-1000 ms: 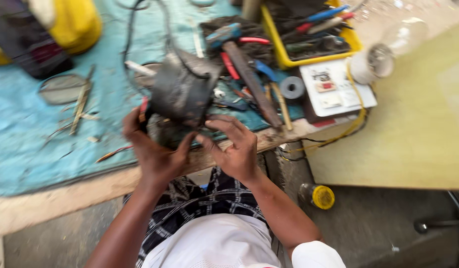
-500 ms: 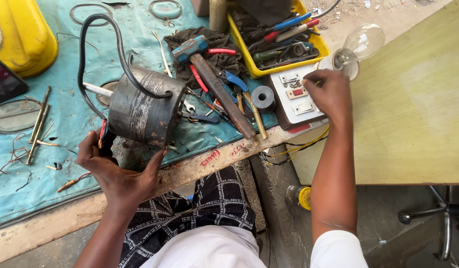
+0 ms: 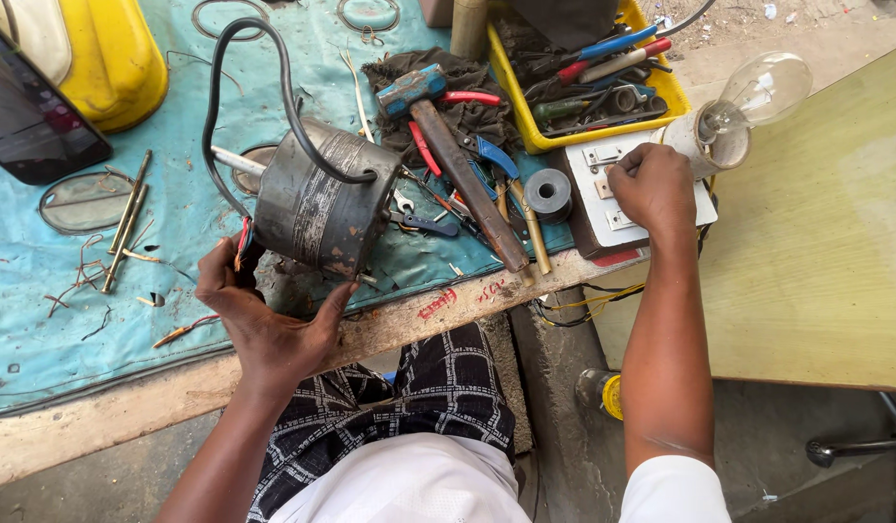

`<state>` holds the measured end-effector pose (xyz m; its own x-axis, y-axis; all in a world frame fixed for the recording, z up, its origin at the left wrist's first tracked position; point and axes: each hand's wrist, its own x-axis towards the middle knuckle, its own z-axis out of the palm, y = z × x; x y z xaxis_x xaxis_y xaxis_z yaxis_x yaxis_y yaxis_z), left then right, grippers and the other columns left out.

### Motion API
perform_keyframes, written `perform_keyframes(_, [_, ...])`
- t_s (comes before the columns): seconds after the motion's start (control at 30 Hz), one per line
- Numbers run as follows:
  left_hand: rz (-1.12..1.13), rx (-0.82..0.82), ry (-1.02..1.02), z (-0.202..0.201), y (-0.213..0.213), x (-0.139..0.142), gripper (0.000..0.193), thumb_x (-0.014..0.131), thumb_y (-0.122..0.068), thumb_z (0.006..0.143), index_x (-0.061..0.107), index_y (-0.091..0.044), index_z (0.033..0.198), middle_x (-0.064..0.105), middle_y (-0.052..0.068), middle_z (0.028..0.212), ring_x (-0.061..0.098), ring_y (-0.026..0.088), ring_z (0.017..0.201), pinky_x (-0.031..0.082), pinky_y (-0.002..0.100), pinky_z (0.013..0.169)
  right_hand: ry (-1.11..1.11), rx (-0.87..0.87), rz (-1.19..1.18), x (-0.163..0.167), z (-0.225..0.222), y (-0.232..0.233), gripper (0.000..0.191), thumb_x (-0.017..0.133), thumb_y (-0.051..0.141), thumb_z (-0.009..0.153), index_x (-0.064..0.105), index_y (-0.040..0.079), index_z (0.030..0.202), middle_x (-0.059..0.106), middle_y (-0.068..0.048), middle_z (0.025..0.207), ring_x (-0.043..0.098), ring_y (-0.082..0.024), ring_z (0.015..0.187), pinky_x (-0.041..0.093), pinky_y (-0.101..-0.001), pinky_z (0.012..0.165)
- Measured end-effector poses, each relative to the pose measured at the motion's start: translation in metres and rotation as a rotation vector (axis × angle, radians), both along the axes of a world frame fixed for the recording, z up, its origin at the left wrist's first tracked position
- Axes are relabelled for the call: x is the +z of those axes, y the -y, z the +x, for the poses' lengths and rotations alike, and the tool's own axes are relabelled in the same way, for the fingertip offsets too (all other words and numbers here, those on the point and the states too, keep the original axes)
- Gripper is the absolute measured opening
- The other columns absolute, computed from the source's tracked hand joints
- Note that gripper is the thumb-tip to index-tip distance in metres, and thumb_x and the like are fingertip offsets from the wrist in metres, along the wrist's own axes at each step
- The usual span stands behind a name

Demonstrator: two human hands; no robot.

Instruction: The person sits at an outdoor workbench repairing an electric motor. They hold the motor steady, work around its housing with a screwdriver, reposition and turn the motor, and use a hammer to tap it, handling the motor and its attached wires throughout.

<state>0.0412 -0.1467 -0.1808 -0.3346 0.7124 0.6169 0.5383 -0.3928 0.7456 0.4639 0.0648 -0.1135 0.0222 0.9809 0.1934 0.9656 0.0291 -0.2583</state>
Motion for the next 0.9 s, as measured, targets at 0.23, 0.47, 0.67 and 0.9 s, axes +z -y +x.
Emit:
perform_keyframes(0.23, [0.007, -0.007, -0.001, 0.0, 0.0, 0.003, 0.109, 0.098, -0.015, 0.078, 0.018, -0.005, 0.151, 0.032, 0.018, 0.144, 0.047, 0.03, 0.133, 0.042, 0.043, 0.117, -0.015, -0.03, 0.018, 0.0, 0.003, -0.002, 0.025, 0.077, 0.023, 0.08, 0.078, 0.0, 0.088, 0.072, -0.024, 0.079, 0.074, -0.036, 0.077, 0.058, -0.0431, 0.083])
perform_keyframes(0.47, [0.005, -0.004, -0.014, -0.001, -0.001, 0.007, 0.108, 0.098, -0.015, 0.077, 0.019, -0.003, 0.15, 0.033, 0.019, 0.141, 0.047, 0.032, 0.136, 0.042, 0.046, 0.12, -0.169, 0.012, -0.036, 0.006, -0.005, -0.005, 0.02, 0.075, 0.016, 0.079, 0.078, -0.002, 0.089, 0.073, -0.018, 0.078, 0.071, -0.025, 0.071, 0.056, -0.0373, 0.073])
perform_keyframes(0.67, [0.001, -0.011, -0.024, -0.001, 0.0, 0.006, 0.107, 0.098, -0.015, 0.079, 0.019, -0.004, 0.15, 0.034, 0.018, 0.141, 0.047, 0.03, 0.13, 0.043, 0.045, 0.119, -0.532, 0.031, 0.008, 0.017, -0.001, 0.007, 0.017, 0.072, 0.008, 0.085, 0.077, -0.002, 0.097, 0.073, -0.008, 0.081, 0.064, -0.011, 0.07, 0.05, -0.0272, 0.063])
perform_keyframes(0.9, [0.001, 0.006, -0.023, -0.001, -0.001, 0.006, 0.108, 0.098, -0.017, 0.078, 0.019, -0.004, 0.151, 0.034, 0.019, 0.141, 0.046, 0.032, 0.135, 0.042, 0.045, 0.119, -0.141, 0.197, 0.076, 0.003, -0.001, 0.008, 0.027, 0.081, 0.021, 0.081, 0.08, -0.002, 0.094, 0.075, -0.019, 0.081, 0.07, -0.023, 0.07, 0.055, -0.0362, 0.071])
